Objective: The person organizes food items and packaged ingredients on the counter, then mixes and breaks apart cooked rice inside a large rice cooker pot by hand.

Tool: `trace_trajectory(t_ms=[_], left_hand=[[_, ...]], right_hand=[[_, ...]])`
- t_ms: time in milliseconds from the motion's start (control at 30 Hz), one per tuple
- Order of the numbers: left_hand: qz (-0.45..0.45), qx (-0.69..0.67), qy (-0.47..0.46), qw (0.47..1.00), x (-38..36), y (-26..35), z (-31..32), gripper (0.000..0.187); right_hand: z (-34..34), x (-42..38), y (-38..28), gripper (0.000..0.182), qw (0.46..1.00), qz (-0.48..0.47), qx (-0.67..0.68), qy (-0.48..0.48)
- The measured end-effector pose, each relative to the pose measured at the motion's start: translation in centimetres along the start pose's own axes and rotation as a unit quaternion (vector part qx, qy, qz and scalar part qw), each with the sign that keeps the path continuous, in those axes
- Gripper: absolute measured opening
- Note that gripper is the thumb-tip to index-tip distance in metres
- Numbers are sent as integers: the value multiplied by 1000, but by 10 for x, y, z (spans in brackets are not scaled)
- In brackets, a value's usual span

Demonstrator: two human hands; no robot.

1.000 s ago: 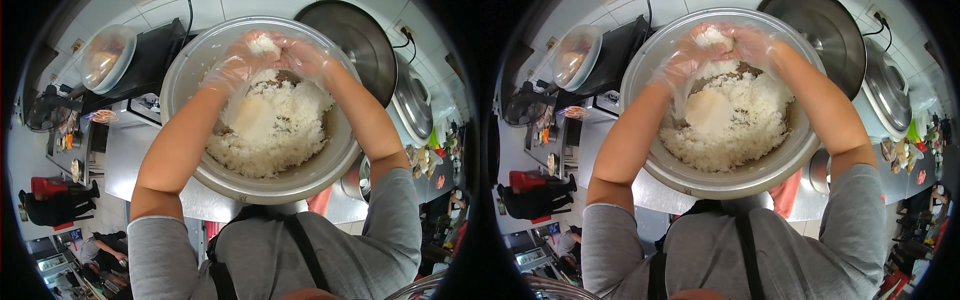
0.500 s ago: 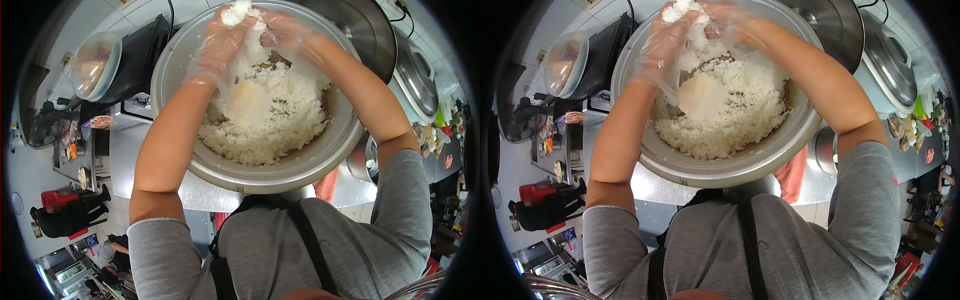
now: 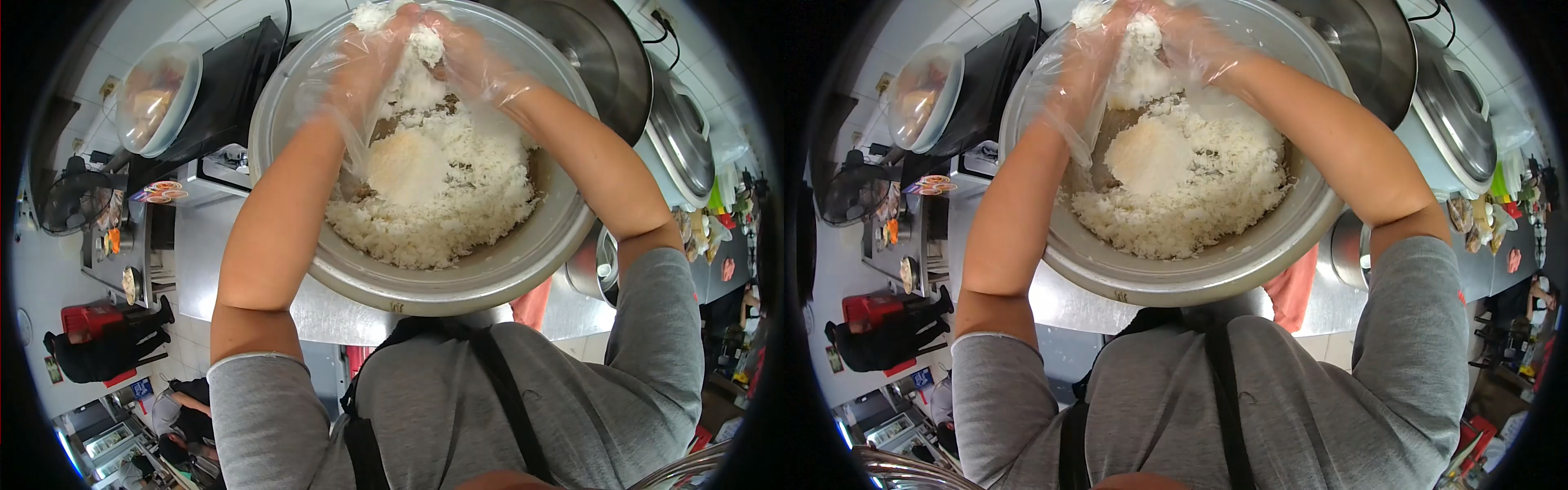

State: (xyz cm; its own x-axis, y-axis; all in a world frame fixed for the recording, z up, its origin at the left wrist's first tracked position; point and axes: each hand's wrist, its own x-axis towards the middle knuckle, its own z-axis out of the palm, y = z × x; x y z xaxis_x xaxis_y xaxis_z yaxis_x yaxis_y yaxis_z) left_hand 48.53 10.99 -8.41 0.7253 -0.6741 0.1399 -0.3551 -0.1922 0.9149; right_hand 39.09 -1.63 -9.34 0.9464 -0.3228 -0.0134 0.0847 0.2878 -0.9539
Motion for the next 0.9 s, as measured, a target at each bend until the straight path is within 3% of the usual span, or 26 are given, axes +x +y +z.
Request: trace_trajectory(t_ms=[33,67,133,167,200,233,267,333,367,433,467,533,567,633,667,733,833,900], left_hand=[[-6,14,-1,1000,-1,-1,0,22],[-17,31,-3,999,0,-2,-1,22],[-40,68,-10,997,-2,1,-1,22],[-42,69,-11,997,-4,1,-2,22],[83,255,-39,963,-11,11,-5,28],[205,427,-67,878,-16,16,-6,36],[203,428,-68,878,-12,12,-5,36],[3,182,-102,978,-6,12,-4,46],[2,182,-102,978,-6,10,-5,46],[-93,268,-248,926,-24,42,-15,60],[-93,268,-248,926,-28,45,-16,60],[-45,428,-409,805,-34,47,-17,72],[-28,462,-435,773,-37,42,-14,74],[-31,477,-460,748,-40,30,-10,78],[-38,474,-473,742,-40,21,-9,81],[-59,442,-493,747,-34,7,-11,85],[-77,393,-500,768,-27,-8,-14,92],[-80,380,-491,779,-22,-17,-13,94]], right_hand=[[-3,3,3,65,996,-28,50,-72],[-9,6,3,65,996,-26,50,-72],[-9,6,-9,34,978,60,-185,77],[-9,4,-10,34,978,61,-184,76],[-10,3,-10,30,967,102,-215,96],[-10,3,-9,26,952,143,-245,115],[-10,4,-8,26,952,145,-244,114],[-1,2,-11,35,960,128,-219,119],[1,-3,-13,35,960,129,-219,118],[15,-22,-29,53,902,205,-378,-27],[12,-23,-29,53,902,205,-378,-27],[1,-25,-22,68,752,337,-468,-318],[-5,-26,1,68,752,337,-467,-321],[-16,-26,59,80,687,152,-484,-520],[-6,-31,58,80,685,154,-483,-524],[20,-48,51,94,787,255,-513,-230],[19,-49,48,102,831,205,-490,-166],[19,-40,27,101,806,204,-518,-199]])
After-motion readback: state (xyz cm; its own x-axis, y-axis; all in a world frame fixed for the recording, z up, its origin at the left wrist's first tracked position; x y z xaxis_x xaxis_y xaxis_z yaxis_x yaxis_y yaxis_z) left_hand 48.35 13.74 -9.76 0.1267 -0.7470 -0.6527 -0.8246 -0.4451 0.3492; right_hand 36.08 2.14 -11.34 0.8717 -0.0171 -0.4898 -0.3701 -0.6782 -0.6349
